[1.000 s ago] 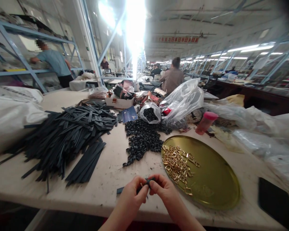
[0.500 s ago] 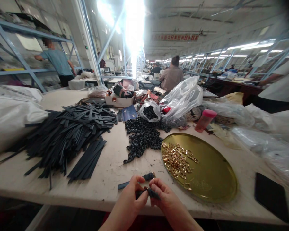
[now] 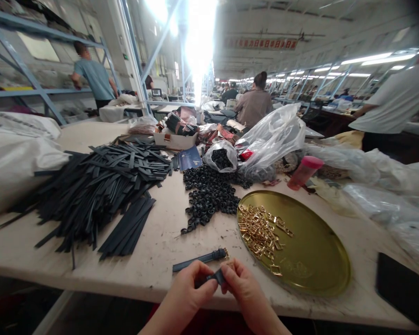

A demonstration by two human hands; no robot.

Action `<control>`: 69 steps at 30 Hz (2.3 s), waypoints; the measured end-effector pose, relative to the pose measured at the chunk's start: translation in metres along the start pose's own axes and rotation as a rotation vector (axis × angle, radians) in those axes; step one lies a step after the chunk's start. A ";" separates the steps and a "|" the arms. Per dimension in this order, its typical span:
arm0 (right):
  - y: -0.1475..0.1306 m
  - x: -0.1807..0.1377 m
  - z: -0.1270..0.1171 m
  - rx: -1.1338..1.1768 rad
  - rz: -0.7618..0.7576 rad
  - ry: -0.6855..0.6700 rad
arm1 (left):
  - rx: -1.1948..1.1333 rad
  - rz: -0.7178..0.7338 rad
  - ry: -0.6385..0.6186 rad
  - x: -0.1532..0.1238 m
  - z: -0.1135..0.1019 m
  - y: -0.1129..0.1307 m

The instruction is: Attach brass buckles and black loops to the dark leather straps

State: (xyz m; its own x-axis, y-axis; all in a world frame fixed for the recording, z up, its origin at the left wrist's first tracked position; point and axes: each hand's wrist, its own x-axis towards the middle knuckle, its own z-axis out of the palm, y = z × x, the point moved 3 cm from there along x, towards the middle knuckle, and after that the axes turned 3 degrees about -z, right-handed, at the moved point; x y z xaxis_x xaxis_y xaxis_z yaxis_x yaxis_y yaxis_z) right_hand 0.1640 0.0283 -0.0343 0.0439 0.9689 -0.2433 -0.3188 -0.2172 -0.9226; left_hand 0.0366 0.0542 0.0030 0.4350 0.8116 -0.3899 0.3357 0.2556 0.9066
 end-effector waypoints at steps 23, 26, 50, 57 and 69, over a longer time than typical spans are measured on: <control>-0.002 -0.036 -0.010 -0.648 -0.267 -0.185 | -0.116 -0.252 -0.316 -0.022 0.015 -0.012; 0.003 -0.036 -0.002 -0.613 -0.281 -0.198 | -0.043 -0.204 -0.307 -0.018 0.014 -0.010; 0.012 0.071 -0.008 -1.109 -0.590 -0.028 | 1.068 -0.146 0.817 0.067 -0.218 -0.014; -0.004 0.070 -0.014 -1.033 -0.607 0.126 | 0.972 -0.020 0.753 0.049 -0.186 0.011; -0.031 0.132 0.000 -1.310 -0.602 -0.002 | -0.379 -0.143 0.105 0.025 -0.046 -0.002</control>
State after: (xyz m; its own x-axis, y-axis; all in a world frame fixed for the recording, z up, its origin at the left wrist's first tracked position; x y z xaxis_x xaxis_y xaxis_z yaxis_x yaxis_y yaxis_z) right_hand 0.1794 0.1631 -0.0380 -0.1457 0.9507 0.2739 0.8297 0.2682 -0.4895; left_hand 0.0085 0.0982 -0.0009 0.3125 0.7980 -0.5152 0.0467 0.5288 0.8474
